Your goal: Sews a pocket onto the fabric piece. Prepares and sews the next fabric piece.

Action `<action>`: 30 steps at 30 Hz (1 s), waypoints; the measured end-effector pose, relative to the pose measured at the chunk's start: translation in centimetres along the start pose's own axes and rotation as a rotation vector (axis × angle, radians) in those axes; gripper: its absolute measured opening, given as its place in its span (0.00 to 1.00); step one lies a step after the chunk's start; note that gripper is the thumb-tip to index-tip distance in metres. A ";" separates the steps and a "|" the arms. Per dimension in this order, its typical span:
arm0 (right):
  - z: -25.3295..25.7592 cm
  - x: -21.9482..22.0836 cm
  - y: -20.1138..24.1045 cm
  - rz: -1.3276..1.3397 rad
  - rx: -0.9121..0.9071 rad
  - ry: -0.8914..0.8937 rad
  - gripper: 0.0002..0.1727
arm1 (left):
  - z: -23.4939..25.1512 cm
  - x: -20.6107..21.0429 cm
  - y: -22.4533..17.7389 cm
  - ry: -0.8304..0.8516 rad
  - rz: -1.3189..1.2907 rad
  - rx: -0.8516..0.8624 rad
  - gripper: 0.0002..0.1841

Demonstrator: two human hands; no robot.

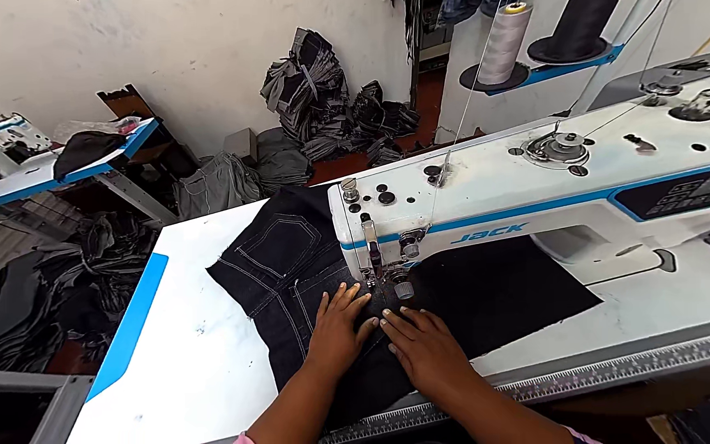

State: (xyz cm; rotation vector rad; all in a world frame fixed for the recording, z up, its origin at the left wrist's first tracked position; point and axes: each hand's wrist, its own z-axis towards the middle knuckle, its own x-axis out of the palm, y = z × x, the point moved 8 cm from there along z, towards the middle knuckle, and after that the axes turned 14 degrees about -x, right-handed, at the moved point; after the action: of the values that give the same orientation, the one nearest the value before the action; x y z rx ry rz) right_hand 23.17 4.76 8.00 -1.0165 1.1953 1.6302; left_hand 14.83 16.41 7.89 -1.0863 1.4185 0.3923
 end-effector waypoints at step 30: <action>3.7 0.6 -2.9 0.145 0.109 0.216 0.28 | 6.0 -3.0 0.3 0.150 0.437 0.078 0.32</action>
State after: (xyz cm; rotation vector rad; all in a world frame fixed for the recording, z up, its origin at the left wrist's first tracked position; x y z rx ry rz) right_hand 25.27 8.99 7.47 -1.0778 1.5158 1.5751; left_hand 17.61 22.38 9.33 -0.7493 1.7939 0.5699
